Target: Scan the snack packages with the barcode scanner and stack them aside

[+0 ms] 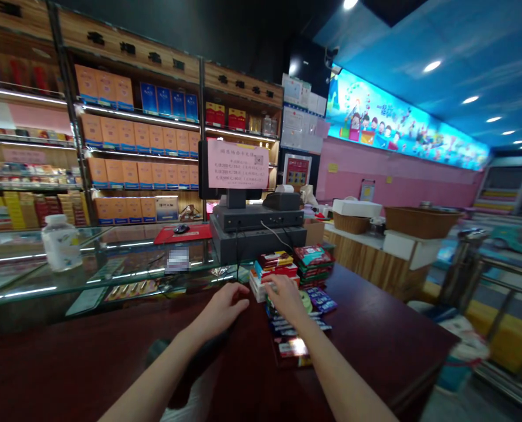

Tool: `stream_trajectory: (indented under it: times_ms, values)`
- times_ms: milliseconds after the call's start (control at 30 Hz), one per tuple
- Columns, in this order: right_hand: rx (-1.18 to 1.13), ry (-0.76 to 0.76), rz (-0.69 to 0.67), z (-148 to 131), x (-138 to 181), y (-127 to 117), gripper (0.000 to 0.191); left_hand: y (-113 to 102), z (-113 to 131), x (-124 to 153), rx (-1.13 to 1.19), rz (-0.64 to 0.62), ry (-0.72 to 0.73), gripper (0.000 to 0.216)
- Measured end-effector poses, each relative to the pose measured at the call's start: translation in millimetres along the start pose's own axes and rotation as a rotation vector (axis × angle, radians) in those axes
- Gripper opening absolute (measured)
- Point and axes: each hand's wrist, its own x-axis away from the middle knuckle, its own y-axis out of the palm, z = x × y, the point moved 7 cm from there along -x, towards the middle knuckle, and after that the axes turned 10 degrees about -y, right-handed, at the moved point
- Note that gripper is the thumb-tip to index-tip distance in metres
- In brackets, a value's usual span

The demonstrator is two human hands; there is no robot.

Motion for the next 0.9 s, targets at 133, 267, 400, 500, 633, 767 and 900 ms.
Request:
stream_trajectory:
  times_ms: [133,267,400,500,633,767,900]
  values:
    - [0.034,0.048,0.084,34.5,1.3,-13.2,0.025,18.2,-1.4,-30.3,-0.043,0.069,0.115,0.027]
    - [0.027,0.049,0.211,66.0,-2.1,-19.1,0.03,34.9,-6.0,-54.8,-0.065,0.101,0.135,0.038]
    - [-0.005,0.02,0.334,90.3,-10.5,-22.9,0.039,46.1,-9.6,-75.1,-0.083,0.133,0.139,0.046]
    - [-0.039,0.033,0.364,104.6,-20.5,-23.1,0.044,50.2,-11.7,-90.9,-0.039,0.149,0.133,0.052]
    - [-0.1,0.054,0.323,117.9,-36.7,-20.3,0.051,50.4,-11.6,-110.7,0.005,0.217,0.117,0.052]
    - [-0.165,0.095,0.183,129.5,-50.1,-11.0,0.06,54.9,-8.6,-125.7,-0.086,0.242,0.132,0.048]
    - [-0.173,0.11,0.142,136.8,-56.7,-5.2,0.067,60.1,-9.2,-134.6,-0.219,0.258,0.136,0.047]
